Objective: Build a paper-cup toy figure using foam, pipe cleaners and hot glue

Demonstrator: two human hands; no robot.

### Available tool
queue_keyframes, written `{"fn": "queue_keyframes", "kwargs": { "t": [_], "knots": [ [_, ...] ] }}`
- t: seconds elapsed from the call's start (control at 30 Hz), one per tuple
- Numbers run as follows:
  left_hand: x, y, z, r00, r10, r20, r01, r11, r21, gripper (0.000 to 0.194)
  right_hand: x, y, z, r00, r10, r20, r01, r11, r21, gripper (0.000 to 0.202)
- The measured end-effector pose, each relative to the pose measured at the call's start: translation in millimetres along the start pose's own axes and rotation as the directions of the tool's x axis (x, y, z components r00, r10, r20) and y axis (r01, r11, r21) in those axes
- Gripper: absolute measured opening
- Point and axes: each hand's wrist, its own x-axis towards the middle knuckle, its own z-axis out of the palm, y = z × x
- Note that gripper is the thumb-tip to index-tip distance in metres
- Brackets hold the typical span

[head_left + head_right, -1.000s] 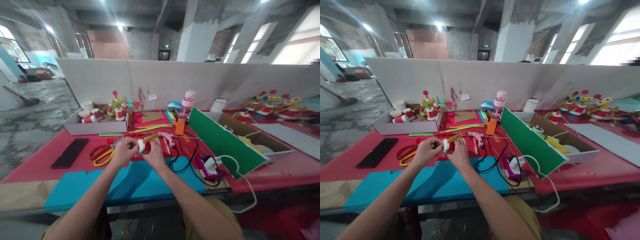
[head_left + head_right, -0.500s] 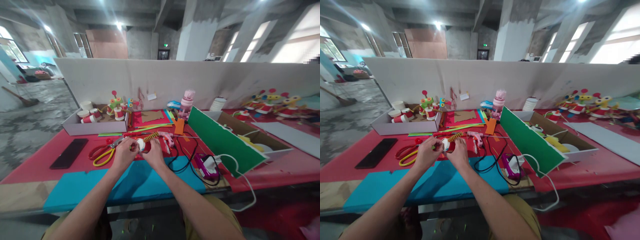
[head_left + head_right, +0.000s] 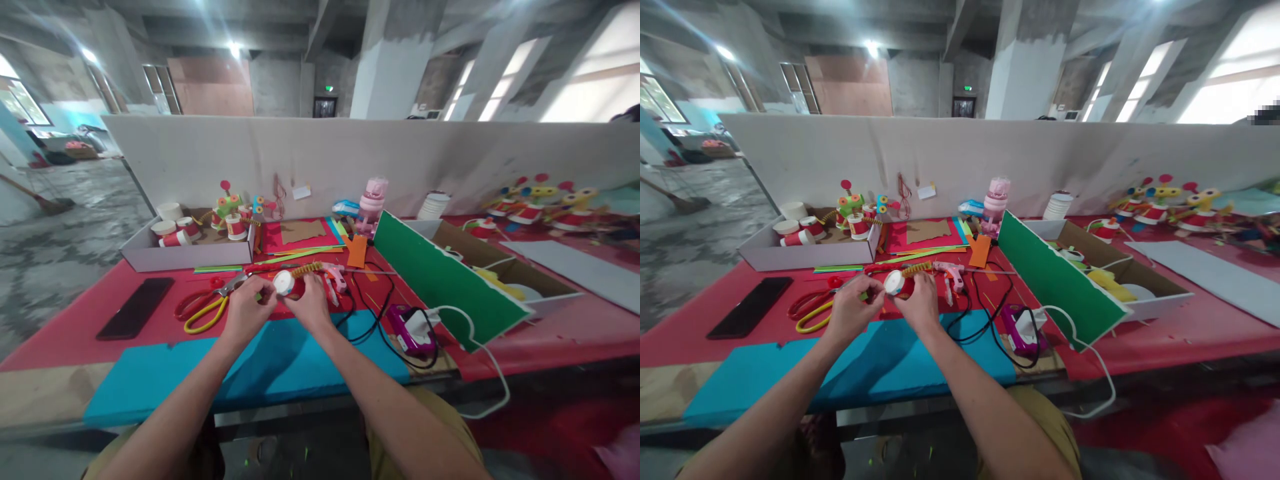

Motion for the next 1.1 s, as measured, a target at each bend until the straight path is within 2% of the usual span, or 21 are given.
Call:
{"fn": "queue_keyframes", "kwargs": {
  "t": [0.07, 0.17, 0.27, 0.33, 0.5, 0.7, 0.83, 0.97, 1.1],
  "knots": [
    [-0.4, 4.4, -1.6, 1.0, -0.005, 0.01, 0.006, 1.0, -0.019, 0.008, 4.1, 2.8, -5.4, 1.0, 0.014, -0.022, -0.015, 1.0, -0.009, 0.048],
    [1.1, 5.8, -5.3, 0.998, -0.068, -0.009, 0.068, 0.996, -0.053, 0.004, 6.6, 4.4, -10.5, 0.999, -0.032, -0.02, 0.032, 0.999, 0.001, 0.049],
    [4.8, 0.4, -9.8, 0.986, -0.168, 0.015, 0.168, 0.983, -0.073, 0.014, 4.9, 3.4, -9.4, 0.997, -0.083, 0.001, 0.083, 0.996, 0.013, 0.048],
    [6.9, -4.6, -12.3, 0.981, -0.187, 0.053, 0.191, 0.978, -0.084, 0.019, 3.1, 2.5, -7.2, 0.994, -0.109, 0.011, 0.109, 0.994, -0.002, 0.049],
    [7.9, -12.2, -13.1, 0.979, -0.164, 0.124, 0.177, 0.979, -0.105, 0.018, -0.7, 0.8, -4.0, 0.983, -0.176, 0.044, 0.178, 0.982, -0.057, 0.043],
    [6.2, -12.0, -8.4, 0.974, -0.195, 0.118, 0.204, 0.976, -0.073, 0.011, -7.5, -2.2, -2.0, 0.965, -0.243, 0.094, 0.256, 0.953, -0.161, 0.036],
    [5.3, -11.7, -6.9, 0.975, -0.197, 0.105, 0.203, 0.977, -0.059, 0.011, -11.6, -2.3, 1.1, 0.962, -0.247, 0.114, 0.267, 0.934, -0.235, 0.037],
    [4.7, -10.9, -6.6, 0.97, -0.204, 0.133, 0.213, 0.975, -0.058, 0.008, -13.9, -0.9, 4.5, 0.963, -0.235, 0.128, 0.259, 0.939, -0.227, 0.039],
    [4.0, -8.7, -5.2, 0.981, -0.157, 0.115, 0.16, 0.987, -0.021, 0.01, -14.9, -2.0, 7.0, 0.971, -0.211, 0.115, 0.232, 0.946, -0.226, 0.039]
  ]
}}
